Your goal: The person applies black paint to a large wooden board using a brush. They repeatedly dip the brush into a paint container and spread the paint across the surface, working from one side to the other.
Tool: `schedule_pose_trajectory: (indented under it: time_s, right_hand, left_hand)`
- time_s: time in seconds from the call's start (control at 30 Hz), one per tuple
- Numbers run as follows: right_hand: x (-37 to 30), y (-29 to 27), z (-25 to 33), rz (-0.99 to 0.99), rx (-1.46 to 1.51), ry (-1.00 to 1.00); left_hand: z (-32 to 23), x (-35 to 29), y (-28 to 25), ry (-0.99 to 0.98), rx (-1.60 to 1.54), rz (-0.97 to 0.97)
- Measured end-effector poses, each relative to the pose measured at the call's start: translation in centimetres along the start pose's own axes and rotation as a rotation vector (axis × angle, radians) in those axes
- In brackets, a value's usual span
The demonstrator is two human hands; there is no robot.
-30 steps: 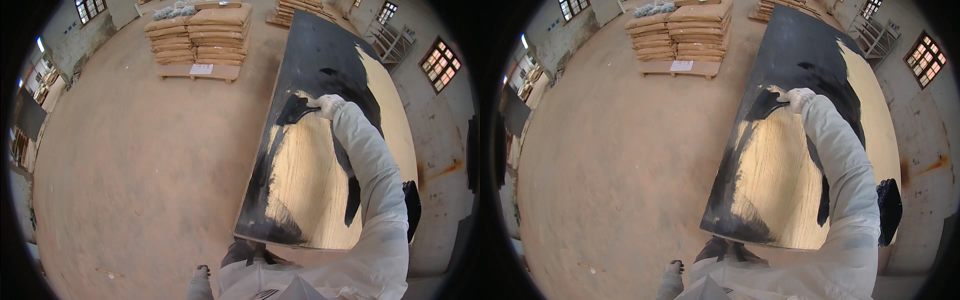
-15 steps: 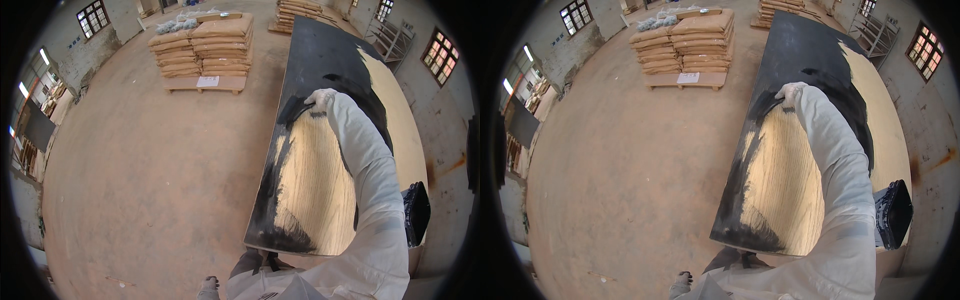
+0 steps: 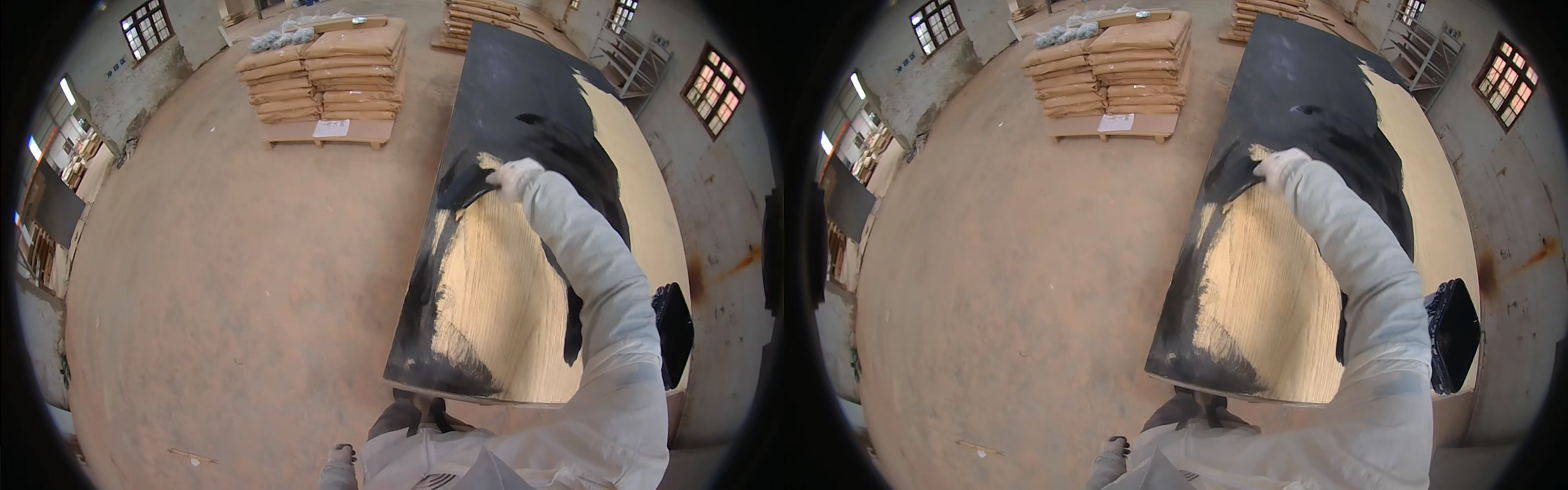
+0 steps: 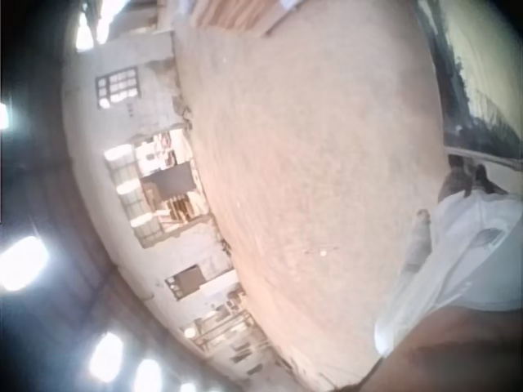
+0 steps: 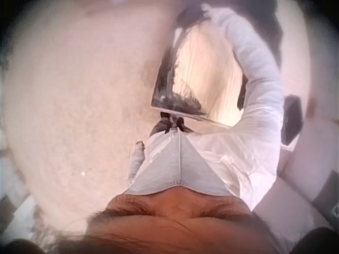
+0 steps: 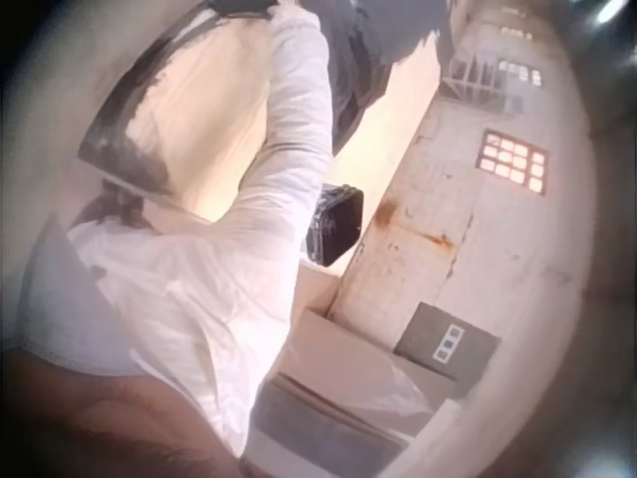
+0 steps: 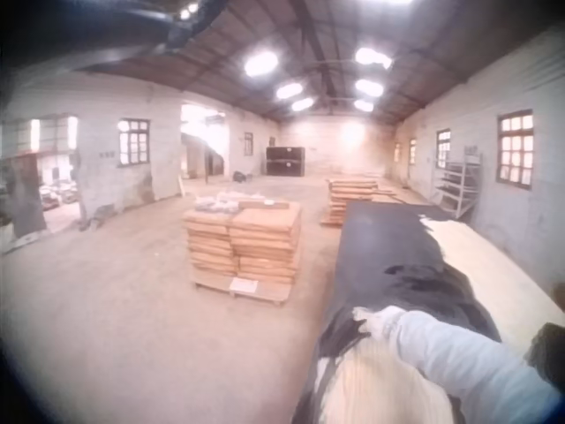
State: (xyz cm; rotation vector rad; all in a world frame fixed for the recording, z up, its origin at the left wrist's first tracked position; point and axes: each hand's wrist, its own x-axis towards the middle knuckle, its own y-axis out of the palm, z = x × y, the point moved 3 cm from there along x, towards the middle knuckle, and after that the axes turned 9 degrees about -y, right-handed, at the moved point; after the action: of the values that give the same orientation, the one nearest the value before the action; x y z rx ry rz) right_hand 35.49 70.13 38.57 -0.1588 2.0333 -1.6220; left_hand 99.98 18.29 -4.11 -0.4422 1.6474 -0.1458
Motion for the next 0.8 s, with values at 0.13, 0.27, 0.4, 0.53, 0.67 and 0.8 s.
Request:
schedule_pose_trajectory:
  time_s: [0.13,0.27,0.4,0.53,0.67,0.8]
  right_hand:
    - [-5.0,-3.0,10.0,0.139,-0.114,-0.234]
    - [-3.0,-0.9,5.8,0.078,-0.06,-0.134]
    - [-5.6,-3.2,10.4,0.106,-0.064,-0.279]
    - [-4.0,-2.3,9.7,0.092,0.006,-0.154]
    - [-6.6,-1.7,12.0,0.099,-0.03,-0.232]
    - [-5.8,-0.2,5.8,0.061,0.026,0.004]
  left_hand:
    - [0.8,0.5,-0.8,0.009,-0.027,0.006]
    - [-1.1,1.4,0.4,0.046,0.052,0.022]
    - [-3.0,1.1,0.9,0.107,-0.025,0.034]
    - [-3.0,0.5,0.8,0.144,0.039,0.055]
    - [-2.1,1.1,0.9,0.087,-0.018,0.049]
    - [-1.8,2.7,0.9,0.082,0.077,0.084]
